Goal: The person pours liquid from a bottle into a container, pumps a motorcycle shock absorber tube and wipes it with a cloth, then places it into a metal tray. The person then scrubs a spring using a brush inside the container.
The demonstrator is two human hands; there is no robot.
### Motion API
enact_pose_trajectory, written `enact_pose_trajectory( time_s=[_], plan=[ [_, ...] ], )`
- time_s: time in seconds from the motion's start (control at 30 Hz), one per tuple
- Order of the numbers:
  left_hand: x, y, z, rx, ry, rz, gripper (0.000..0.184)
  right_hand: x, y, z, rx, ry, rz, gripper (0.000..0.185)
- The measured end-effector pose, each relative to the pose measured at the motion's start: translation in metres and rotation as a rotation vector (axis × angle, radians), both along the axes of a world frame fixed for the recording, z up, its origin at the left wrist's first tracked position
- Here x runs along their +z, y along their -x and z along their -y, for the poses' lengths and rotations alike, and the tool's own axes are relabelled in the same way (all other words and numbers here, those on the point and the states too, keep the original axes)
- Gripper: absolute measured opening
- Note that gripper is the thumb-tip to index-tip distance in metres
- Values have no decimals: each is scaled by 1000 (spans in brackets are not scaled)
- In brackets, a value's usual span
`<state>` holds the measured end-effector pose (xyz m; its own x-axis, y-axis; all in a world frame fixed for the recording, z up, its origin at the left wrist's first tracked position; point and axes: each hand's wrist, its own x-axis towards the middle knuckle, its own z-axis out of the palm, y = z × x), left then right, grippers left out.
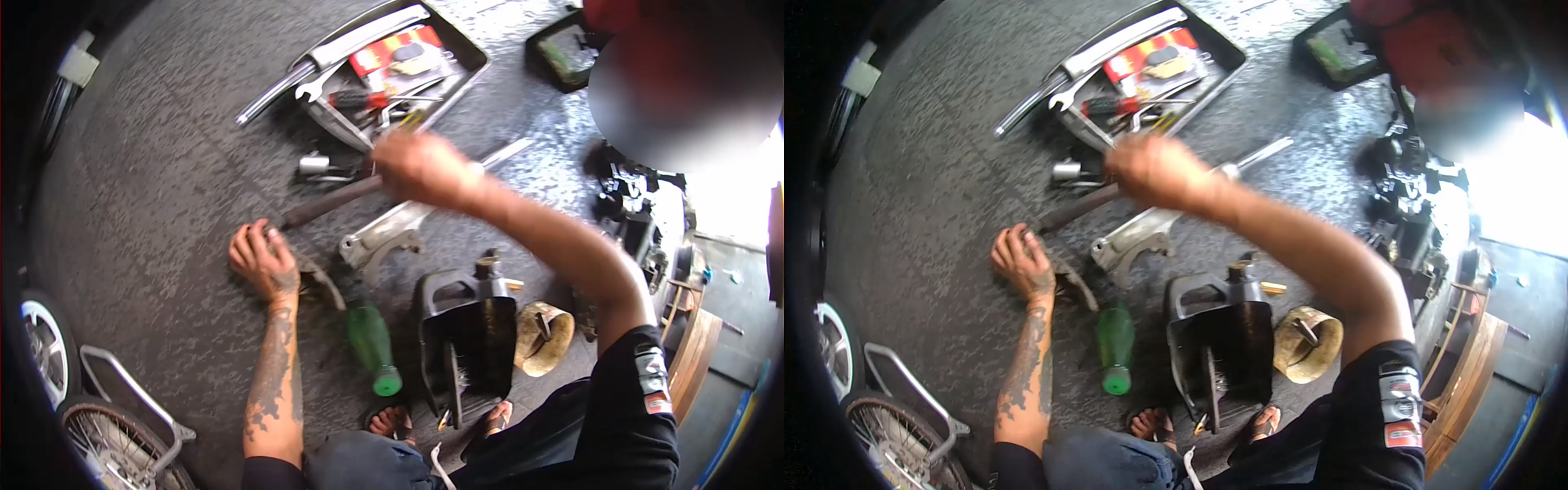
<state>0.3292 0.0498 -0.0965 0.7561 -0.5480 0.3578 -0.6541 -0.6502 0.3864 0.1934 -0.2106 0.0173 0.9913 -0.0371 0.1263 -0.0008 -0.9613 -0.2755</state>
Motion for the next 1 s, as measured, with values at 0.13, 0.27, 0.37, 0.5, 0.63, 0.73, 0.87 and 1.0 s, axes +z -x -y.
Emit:
enact_pose_trajectory(
  time_s=[0.13,0.27,0.37,0.5,0.63,0.73,0.87,1.0],
  plan=[
    [-1,2,0,21,3,-13,29,-15,75,-56,-110,-36,-190,45],
    [-1,2,-1,18,16,-7,29,-42,100,-45,-170,77,-241,53],
    [-13,-1,-1,-7,134,23,28,-58,118,-22,-206,147,-116,49],
    [-11,-2,-5,-25,67,15,36,-26,144,-21,-439,33,47,46],
    [-13,-3,-7,-59,186,-10,35,14,196,-39,-500,-61,13,37],
    [-10,-4,-17,-114,253,-112,37,63,243,-73,-479,-190,88,23],
    [4,9,-53,90,390,-305,38,116,321,-130,-574,-411,-118,10],
    [43,50,-118,267,564,-618,44,119,398,-196,-828,-706,-338,13]
  ],
)
